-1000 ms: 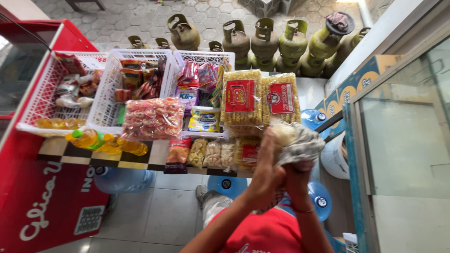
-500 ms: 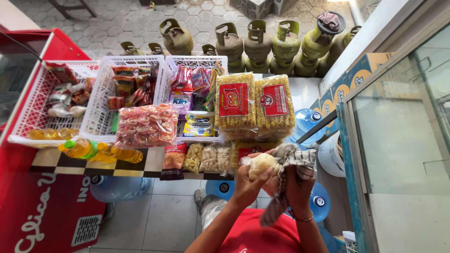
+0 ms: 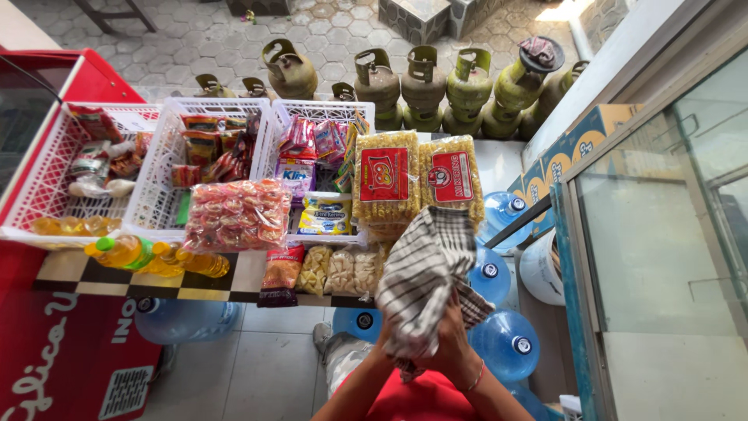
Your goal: The person wipes the glass surfaces of a display case using a cloth. They clean the top, sides, and front panels of the case, moving the cloth back and forth across the glass.
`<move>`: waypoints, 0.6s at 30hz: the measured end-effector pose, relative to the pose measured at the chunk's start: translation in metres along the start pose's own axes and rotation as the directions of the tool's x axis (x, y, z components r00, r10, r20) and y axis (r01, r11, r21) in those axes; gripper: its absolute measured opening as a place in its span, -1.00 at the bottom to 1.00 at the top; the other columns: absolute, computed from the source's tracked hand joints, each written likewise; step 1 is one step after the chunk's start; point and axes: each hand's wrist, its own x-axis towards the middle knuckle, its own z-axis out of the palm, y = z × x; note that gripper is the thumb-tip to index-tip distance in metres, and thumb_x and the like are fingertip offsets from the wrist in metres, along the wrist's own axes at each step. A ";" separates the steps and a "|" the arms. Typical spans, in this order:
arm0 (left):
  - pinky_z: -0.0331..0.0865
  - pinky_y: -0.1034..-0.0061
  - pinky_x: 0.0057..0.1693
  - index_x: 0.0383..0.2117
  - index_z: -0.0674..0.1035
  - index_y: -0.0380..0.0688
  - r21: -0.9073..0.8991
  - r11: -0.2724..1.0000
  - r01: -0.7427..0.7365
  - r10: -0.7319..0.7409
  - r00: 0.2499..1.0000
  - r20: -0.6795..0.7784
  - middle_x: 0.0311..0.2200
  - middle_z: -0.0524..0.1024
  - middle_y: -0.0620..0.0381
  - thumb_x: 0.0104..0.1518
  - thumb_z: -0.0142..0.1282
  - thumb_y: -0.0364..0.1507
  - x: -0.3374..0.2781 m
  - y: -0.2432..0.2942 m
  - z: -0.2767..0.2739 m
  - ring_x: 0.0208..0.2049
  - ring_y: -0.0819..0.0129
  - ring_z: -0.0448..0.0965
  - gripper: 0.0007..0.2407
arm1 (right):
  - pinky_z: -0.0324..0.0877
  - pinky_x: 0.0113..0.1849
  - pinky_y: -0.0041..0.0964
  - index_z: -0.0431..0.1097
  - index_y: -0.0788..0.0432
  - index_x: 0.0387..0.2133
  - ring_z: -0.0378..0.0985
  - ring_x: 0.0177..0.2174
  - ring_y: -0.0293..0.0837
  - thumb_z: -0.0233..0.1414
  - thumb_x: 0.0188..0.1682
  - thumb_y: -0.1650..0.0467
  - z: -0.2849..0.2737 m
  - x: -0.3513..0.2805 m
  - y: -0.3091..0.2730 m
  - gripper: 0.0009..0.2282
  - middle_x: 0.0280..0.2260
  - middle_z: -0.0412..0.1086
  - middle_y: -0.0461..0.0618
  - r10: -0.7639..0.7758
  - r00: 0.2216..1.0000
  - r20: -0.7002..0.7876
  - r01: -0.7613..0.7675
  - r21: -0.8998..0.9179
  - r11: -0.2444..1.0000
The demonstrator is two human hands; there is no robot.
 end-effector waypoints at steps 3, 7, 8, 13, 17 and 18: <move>0.43 0.34 0.08 0.19 0.33 -0.35 -0.121 0.992 -0.031 0.019 0.995 -0.100 0.11 0.49 -0.15 0.25 0.08 -0.54 -0.003 0.019 -0.003 0.03 0.21 0.51 -0.61 | 0.43 0.01 -0.20 0.43 0.19 -0.15 0.55 -0.05 0.03 0.12 -0.05 0.39 0.008 -0.037 0.044 -0.78 -0.13 0.49 0.14 0.205 0.978 0.039 -0.207 0.055 0.977; 0.43 0.28 0.15 0.18 0.26 -0.32 -0.109 0.982 -0.156 0.141 0.981 -0.136 0.18 0.45 -0.14 0.23 0.06 -0.56 -0.005 0.043 0.002 0.12 0.16 0.50 -0.60 | 0.44 -0.10 -0.21 0.39 0.31 -0.12 0.39 -0.29 -0.06 -0.09 0.26 0.40 0.036 -0.110 0.094 -0.82 -0.31 0.40 0.17 0.722 0.671 0.170 -0.734 0.294 0.613; 0.40 0.28 0.22 0.20 0.24 -0.32 -0.071 0.971 -0.227 0.221 0.972 -0.083 0.21 0.42 -0.17 0.26 0.07 -0.56 -0.005 0.045 0.006 0.17 0.14 0.47 -0.60 | 0.41 -0.07 -0.23 0.32 0.30 -0.01 0.37 -0.19 -0.10 -0.13 0.25 0.37 0.044 -0.125 0.099 -0.77 -0.18 0.37 0.15 0.783 0.583 0.217 -0.761 0.485 0.432; 0.29 0.18 0.42 0.29 0.23 -0.26 0.296 0.817 -0.495 0.471 0.869 0.153 0.34 0.31 -0.26 0.32 0.17 -0.50 -0.013 0.043 0.029 0.37 -0.01 0.35 -0.53 | 0.26 0.10 -0.26 0.01 0.23 0.32 0.25 0.14 -0.16 -0.20 0.18 0.28 0.052 -0.147 0.096 -0.53 0.23 0.17 0.01 0.815 0.515 0.267 -0.717 0.656 0.238; 0.01 0.08 0.54 0.32 0.16 -0.20 0.402 0.618 -0.675 0.520 0.735 0.434 0.34 0.30 -0.24 0.20 0.24 -0.51 -0.022 0.048 0.041 0.47 -0.10 0.20 -0.41 | 0.23 0.17 -0.16 -0.06 0.17 0.34 0.22 0.22 -0.08 -0.03 0.05 0.29 0.023 -0.137 0.084 -0.41 0.30 0.09 0.02 0.719 0.636 0.281 -0.588 0.780 0.215; -0.03 0.05 0.57 0.32 0.17 -0.19 0.427 0.577 -0.696 0.509 0.715 0.479 0.34 0.30 -0.24 0.18 0.23 -0.53 -0.022 0.050 0.044 0.49 -0.12 0.18 -0.41 | 0.22 0.19 -0.18 -0.06 0.10 0.34 0.22 0.24 -0.13 -0.06 0.03 0.27 0.016 -0.135 0.083 -0.41 0.31 0.07 -0.04 0.720 0.569 0.397 -0.530 0.847 -0.048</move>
